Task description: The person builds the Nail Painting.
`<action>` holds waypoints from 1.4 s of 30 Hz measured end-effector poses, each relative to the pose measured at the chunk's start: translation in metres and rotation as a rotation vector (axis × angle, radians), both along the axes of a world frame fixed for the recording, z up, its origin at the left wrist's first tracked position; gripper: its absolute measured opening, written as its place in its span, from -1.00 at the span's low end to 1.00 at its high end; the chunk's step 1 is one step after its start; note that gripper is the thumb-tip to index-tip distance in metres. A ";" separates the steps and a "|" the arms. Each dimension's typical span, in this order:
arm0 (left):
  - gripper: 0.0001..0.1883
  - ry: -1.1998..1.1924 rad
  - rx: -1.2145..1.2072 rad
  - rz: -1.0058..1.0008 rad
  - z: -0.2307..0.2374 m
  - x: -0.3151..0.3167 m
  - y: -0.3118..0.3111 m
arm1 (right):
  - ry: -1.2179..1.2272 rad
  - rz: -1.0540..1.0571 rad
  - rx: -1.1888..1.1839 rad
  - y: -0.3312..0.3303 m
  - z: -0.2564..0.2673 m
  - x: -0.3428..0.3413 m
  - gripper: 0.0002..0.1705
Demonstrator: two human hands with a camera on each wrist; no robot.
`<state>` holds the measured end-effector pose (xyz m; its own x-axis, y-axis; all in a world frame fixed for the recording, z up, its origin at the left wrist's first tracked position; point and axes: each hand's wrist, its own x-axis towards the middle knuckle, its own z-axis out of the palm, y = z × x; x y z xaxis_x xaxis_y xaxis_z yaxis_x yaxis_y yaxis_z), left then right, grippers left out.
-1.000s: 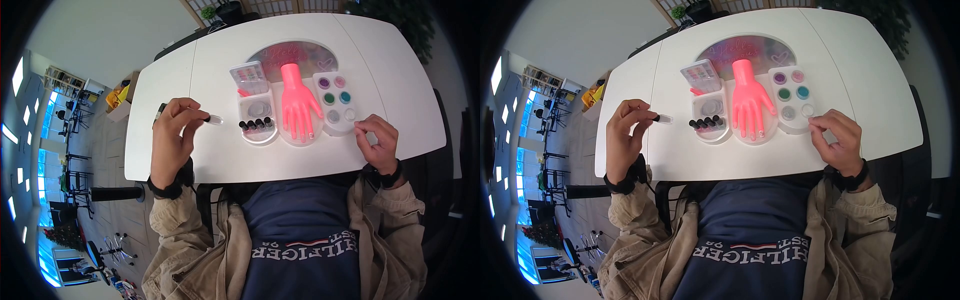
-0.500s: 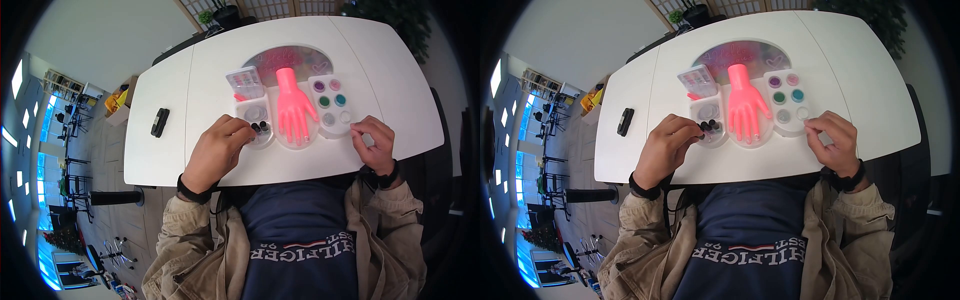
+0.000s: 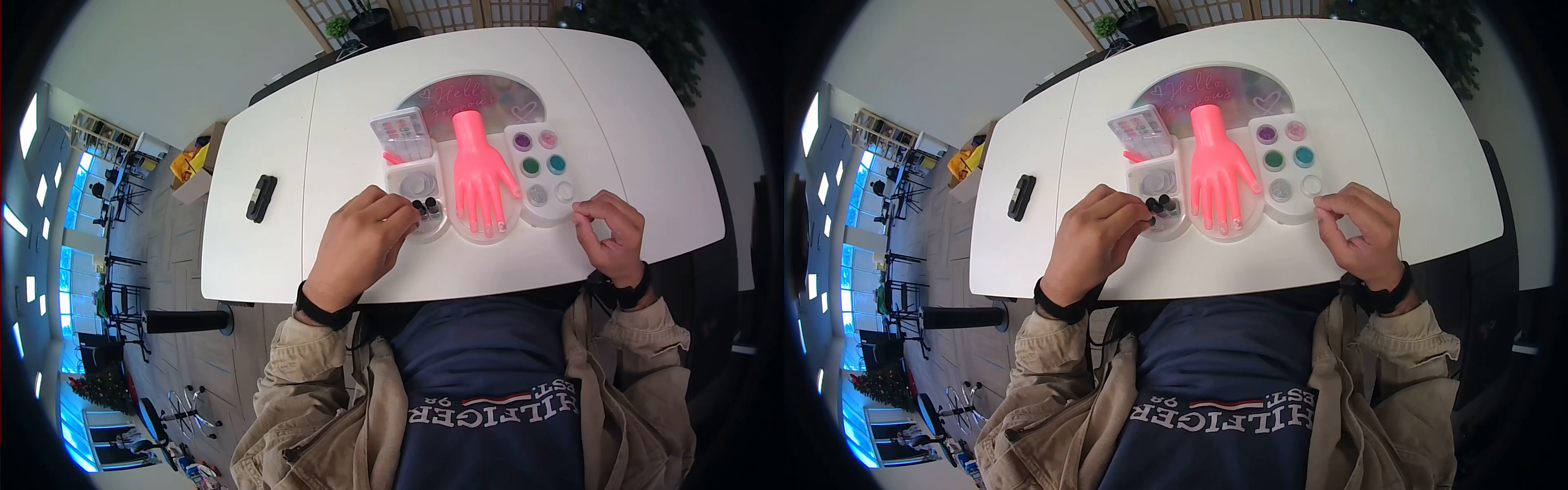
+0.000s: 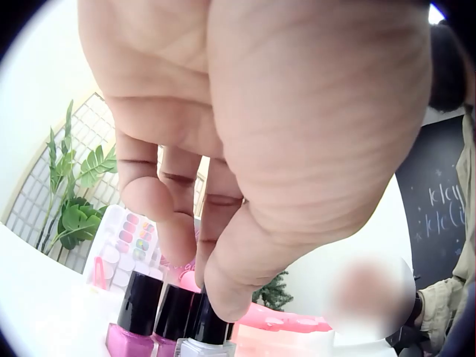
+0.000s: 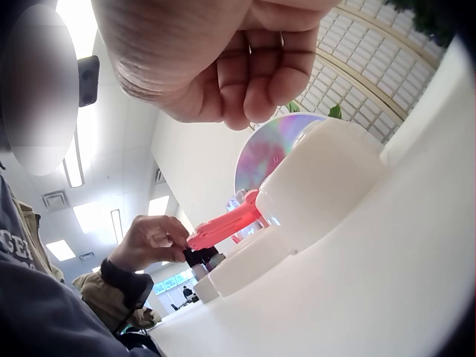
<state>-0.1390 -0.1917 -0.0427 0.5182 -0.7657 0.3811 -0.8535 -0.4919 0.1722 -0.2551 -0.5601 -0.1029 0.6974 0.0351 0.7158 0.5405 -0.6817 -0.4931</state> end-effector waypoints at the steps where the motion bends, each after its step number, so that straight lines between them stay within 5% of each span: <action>1: -0.80 -0.001 0.003 0.000 0.000 0.000 0.000 | 0.002 0.002 0.001 0.000 0.000 0.000 -0.82; 9: -0.79 0.027 -0.014 0.003 0.000 -0.002 -0.002 | -0.004 -0.004 -0.010 0.000 0.001 0.000 -0.81; 17: -0.83 0.023 -0.390 0.042 0.010 -0.001 0.011 | -0.001 -0.004 -0.006 0.000 0.002 0.000 -0.82; 28: -0.84 0.487 -1.052 0.236 -0.044 0.020 0.043 | -0.002 -0.020 -0.013 0.001 0.006 -0.001 -0.83; 42: -0.78 0.426 -0.932 0.234 -0.072 0.038 0.039 | 0.175 -0.088 0.291 -0.011 -0.012 -0.001 -0.95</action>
